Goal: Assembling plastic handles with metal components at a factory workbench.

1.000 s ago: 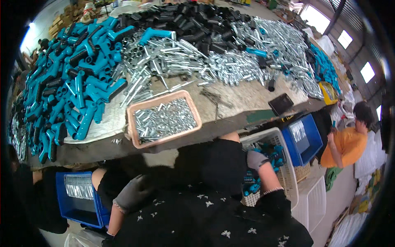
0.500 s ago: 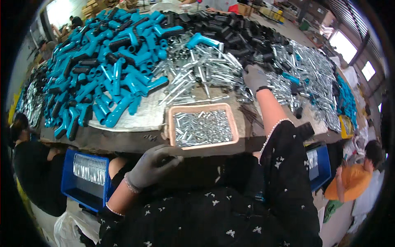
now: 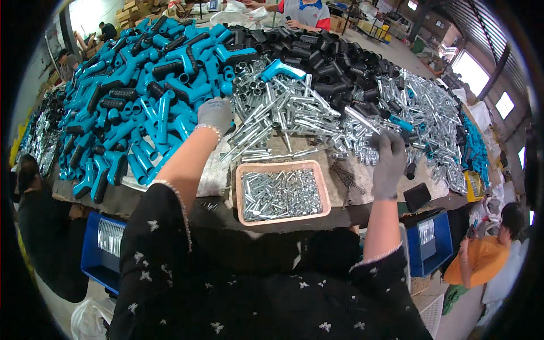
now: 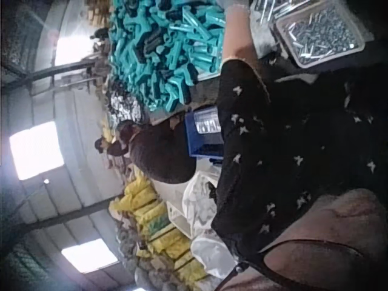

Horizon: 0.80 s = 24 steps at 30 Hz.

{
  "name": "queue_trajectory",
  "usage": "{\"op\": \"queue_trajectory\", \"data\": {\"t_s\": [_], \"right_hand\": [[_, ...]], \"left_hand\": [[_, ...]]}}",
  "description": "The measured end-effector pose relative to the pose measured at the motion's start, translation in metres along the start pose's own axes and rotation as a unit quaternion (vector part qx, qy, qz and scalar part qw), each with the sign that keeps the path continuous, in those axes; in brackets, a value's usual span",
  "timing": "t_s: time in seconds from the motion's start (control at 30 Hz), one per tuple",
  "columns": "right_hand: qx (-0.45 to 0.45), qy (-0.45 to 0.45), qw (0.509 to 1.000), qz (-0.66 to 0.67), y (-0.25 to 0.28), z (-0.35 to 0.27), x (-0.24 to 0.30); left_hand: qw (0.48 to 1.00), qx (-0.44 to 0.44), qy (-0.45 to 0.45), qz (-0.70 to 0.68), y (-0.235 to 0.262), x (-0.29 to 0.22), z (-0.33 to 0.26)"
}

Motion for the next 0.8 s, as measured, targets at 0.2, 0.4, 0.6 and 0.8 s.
{"op": "queue_trajectory", "data": {"t_s": [0.2,0.4,0.6,0.8], "right_hand": [[0.049,-0.044,0.995,0.076,0.039,-0.097,0.02],[0.091,-0.084,0.973,0.196,0.013,-0.138,0.035],[0.175,-0.048,0.977,0.111,-0.008,-0.159,0.061],[0.145,0.014,0.989,0.033,0.014,-0.181,0.064]], "left_hand": [[0.996,0.062,0.042,-0.056,-0.015,0.016,0.024],[0.969,-0.04,-0.074,-0.231,0.031,-0.033,-0.03],[0.973,-0.088,-0.102,-0.186,0.025,-0.008,-0.051],[0.983,0.008,-0.07,-0.171,-0.014,-0.03,-0.008]]}}
Point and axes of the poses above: each hand's wrist, its own z-axis towards the middle knuckle, its own y-axis out of the back of the hand, x = y × z, the point moved 6 cm from there along z, towards the middle knuckle, and after that the axes turned 13 degrees about -z, right-handed, at the moved point
